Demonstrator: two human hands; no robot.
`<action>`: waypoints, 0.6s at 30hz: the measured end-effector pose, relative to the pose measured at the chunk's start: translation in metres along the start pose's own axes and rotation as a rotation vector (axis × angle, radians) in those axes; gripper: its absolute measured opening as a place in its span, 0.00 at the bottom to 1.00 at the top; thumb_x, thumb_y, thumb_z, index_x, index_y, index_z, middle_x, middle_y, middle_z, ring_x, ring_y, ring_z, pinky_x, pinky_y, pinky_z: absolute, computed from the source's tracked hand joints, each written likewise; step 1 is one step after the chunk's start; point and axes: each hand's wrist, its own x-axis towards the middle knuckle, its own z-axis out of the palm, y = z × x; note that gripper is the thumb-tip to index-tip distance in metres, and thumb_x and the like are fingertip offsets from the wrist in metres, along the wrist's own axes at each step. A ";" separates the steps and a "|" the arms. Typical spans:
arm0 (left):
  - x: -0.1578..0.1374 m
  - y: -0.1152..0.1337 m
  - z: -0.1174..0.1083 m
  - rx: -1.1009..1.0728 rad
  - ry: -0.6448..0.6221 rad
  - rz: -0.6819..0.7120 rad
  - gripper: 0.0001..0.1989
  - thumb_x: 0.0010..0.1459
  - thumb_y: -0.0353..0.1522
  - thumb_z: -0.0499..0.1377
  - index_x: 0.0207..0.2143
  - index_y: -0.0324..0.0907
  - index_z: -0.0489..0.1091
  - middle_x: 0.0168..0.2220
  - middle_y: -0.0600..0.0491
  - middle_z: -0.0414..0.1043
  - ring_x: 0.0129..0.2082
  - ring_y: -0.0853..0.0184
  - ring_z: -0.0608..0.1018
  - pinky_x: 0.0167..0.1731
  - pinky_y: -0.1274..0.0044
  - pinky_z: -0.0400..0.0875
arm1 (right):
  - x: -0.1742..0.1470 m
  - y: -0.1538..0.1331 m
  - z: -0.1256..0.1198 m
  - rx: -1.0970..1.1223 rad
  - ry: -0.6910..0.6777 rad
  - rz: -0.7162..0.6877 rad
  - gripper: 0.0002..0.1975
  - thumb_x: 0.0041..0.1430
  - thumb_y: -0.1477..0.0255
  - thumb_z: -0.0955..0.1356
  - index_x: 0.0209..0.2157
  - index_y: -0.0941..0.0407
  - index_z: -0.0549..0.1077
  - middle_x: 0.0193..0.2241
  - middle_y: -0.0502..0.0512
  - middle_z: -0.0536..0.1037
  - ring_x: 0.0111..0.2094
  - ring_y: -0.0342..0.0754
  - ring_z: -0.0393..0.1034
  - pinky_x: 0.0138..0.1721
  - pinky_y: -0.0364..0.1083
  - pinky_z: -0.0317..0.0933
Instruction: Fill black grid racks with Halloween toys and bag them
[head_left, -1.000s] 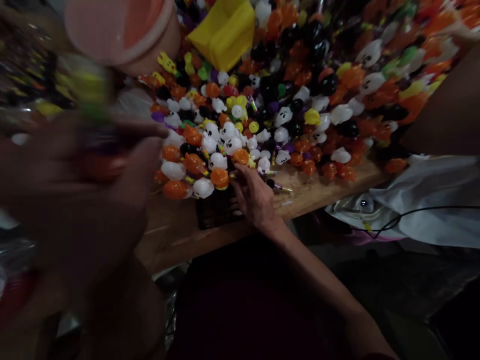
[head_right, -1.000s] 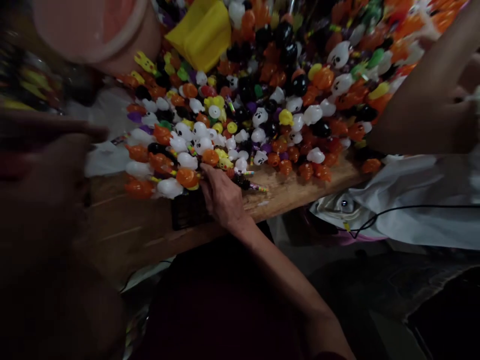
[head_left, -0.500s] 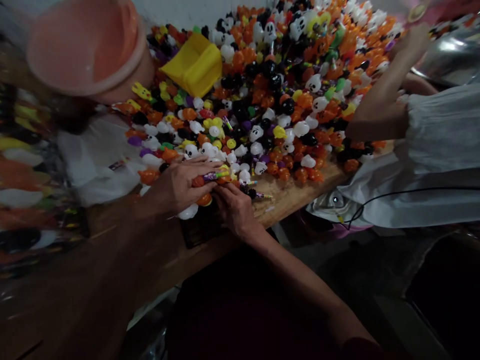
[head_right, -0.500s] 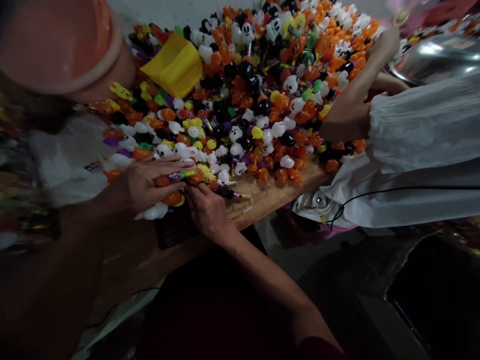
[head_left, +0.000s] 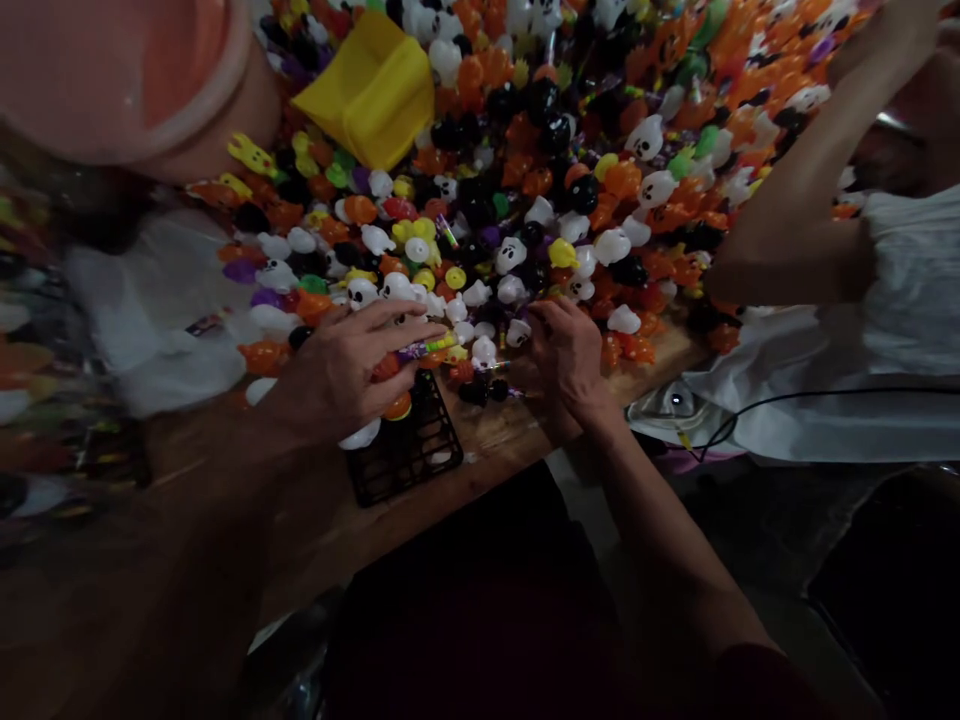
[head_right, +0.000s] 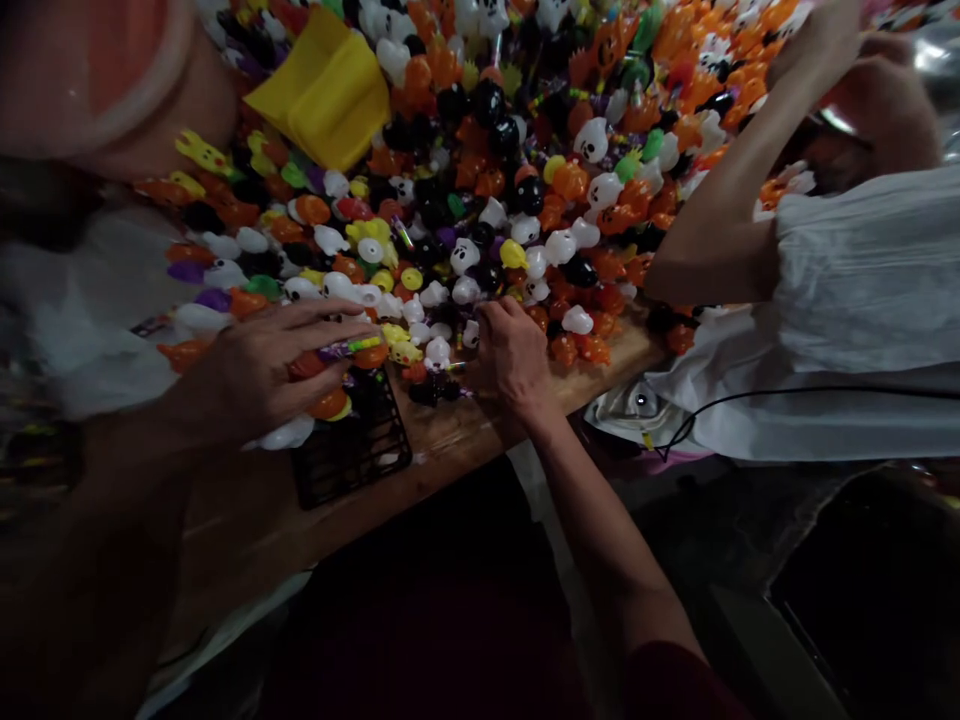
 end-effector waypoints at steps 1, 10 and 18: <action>0.002 0.001 0.000 0.032 -0.019 -0.007 0.21 0.64 0.35 0.52 0.58 0.50 0.72 0.61 0.47 0.70 0.57 0.50 0.77 0.53 0.55 0.75 | 0.004 0.000 0.002 -0.021 -0.028 -0.010 0.12 0.66 0.73 0.64 0.41 0.56 0.80 0.38 0.57 0.79 0.35 0.49 0.72 0.35 0.46 0.60; 0.011 0.003 -0.001 0.098 -0.104 -0.015 0.23 0.64 0.37 0.48 0.58 0.52 0.72 0.61 0.47 0.66 0.56 0.54 0.75 0.54 0.62 0.73 | -0.010 -0.003 -0.021 -0.059 -0.270 -0.119 0.13 0.67 0.72 0.62 0.39 0.56 0.80 0.36 0.57 0.78 0.33 0.48 0.69 0.36 0.46 0.57; 0.007 0.003 -0.005 0.058 -0.109 -0.130 0.20 0.64 0.40 0.48 0.52 0.45 0.71 0.64 0.48 0.66 0.59 0.55 0.73 0.60 0.61 0.70 | -0.073 -0.010 -0.027 0.026 -0.296 -0.134 0.14 0.68 0.71 0.63 0.46 0.57 0.79 0.44 0.62 0.77 0.40 0.51 0.71 0.40 0.49 0.64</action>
